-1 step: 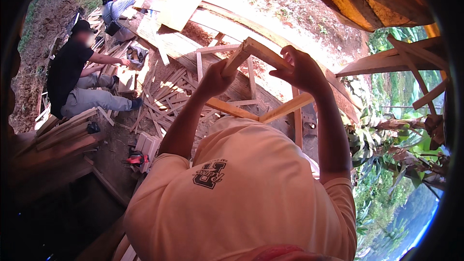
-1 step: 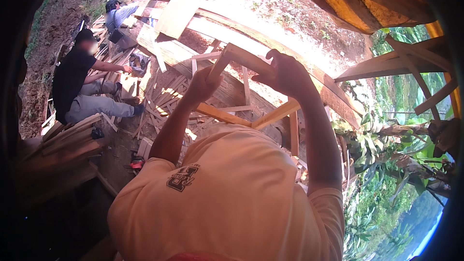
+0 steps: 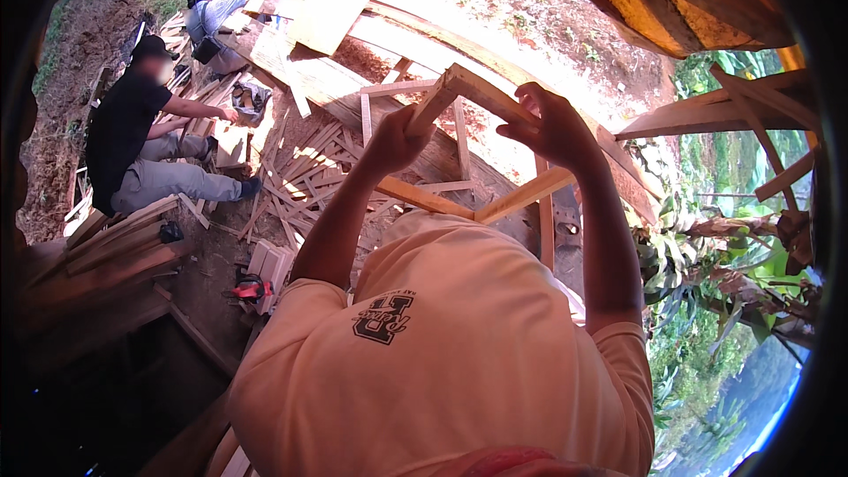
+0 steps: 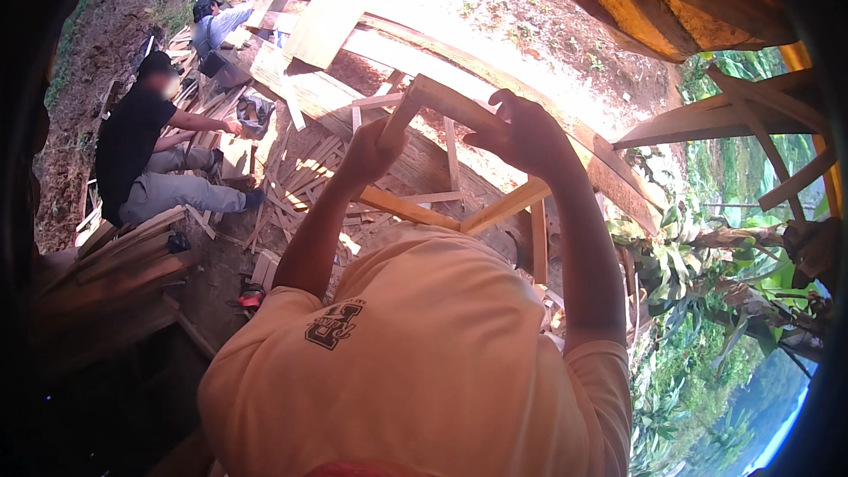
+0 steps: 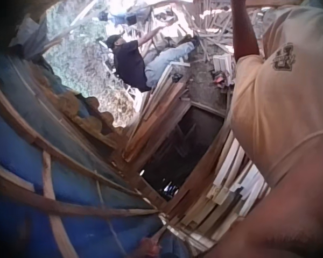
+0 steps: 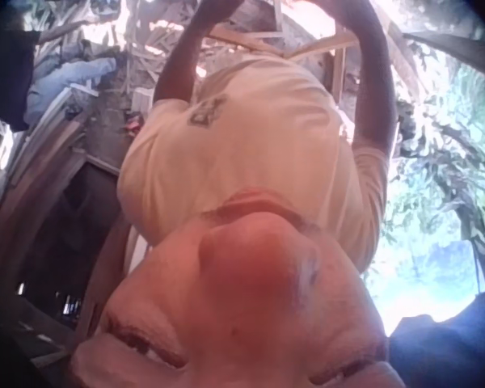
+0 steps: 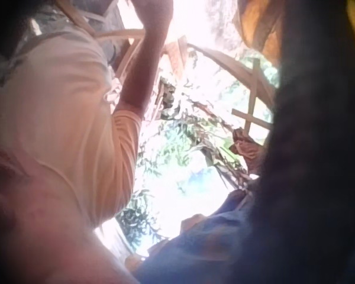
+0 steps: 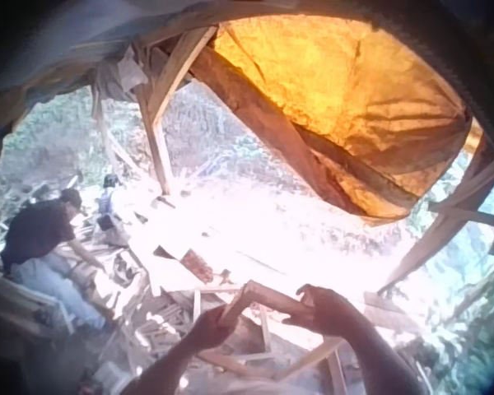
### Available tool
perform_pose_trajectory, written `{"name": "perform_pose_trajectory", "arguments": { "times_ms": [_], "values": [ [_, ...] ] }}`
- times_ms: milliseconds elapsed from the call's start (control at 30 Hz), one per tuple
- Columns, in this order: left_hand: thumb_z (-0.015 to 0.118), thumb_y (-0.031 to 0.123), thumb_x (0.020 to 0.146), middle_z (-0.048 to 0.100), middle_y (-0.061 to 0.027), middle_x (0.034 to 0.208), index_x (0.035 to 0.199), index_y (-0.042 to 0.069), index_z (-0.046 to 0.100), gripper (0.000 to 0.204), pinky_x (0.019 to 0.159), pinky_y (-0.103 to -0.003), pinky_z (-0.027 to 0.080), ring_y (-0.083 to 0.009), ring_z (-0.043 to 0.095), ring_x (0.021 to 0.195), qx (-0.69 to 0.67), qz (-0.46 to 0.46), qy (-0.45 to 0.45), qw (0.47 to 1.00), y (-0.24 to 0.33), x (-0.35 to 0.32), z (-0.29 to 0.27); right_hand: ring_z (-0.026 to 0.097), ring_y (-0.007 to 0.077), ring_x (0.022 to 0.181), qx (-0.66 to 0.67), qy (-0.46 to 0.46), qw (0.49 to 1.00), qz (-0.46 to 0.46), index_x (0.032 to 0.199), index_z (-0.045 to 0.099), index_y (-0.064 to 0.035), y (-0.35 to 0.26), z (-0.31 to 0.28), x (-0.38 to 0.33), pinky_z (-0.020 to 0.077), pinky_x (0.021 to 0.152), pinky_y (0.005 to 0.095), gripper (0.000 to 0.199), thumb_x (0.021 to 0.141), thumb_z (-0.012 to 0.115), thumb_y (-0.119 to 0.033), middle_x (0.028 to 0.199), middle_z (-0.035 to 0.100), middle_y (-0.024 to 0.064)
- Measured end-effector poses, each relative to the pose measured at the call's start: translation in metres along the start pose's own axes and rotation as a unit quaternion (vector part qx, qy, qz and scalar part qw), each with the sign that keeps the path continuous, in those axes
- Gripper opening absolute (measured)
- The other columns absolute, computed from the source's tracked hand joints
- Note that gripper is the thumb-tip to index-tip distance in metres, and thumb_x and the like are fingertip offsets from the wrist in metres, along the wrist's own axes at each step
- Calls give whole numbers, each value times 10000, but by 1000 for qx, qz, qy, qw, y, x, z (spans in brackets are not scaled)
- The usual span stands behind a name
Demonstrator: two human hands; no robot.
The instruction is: The person assembles a small wooden frame by hand, using a hammer to drive nails into the joints. They repeatedly position the frame on a log, hammer nails, and adjust the pieces to ensure alignment. Other workers are visible in the background handling wood.
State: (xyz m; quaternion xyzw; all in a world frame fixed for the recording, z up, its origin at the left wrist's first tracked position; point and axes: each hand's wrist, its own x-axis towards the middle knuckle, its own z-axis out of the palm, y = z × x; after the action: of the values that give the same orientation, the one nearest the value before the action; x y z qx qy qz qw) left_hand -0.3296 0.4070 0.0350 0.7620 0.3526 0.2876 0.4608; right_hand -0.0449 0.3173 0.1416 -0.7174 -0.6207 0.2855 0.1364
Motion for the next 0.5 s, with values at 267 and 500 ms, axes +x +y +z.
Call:
{"name": "perform_pose_trajectory", "arguments": {
  "times_ms": [267, 500],
  "values": [
    [678, 184, 953, 550, 23, 651, 891, 35, 630, 169, 472, -284, 424, -82, 505, 509, -142, -246, 85, 955, -144, 4, -23, 631, 315, 1131, 99, 315, 943, 50, 1268, 591, -10, 97, 74, -16, 506, 970, 436, 507, 938, 742, -364, 1216, 643, 166],
    [665, 130, 927, 520, 14, 631, 894, 59, 560, 130, 403, -277, 378, -85, 477, 457, -289, -384, 108, 871, -219, 5, -39, 713, 248, 939, 247, -68, 936, 242, 1391, 515, 75, 157, 233, 11, 553, 785, 364, 835, 949, 656, -619, 1138, 689, 221]
  ]
}}
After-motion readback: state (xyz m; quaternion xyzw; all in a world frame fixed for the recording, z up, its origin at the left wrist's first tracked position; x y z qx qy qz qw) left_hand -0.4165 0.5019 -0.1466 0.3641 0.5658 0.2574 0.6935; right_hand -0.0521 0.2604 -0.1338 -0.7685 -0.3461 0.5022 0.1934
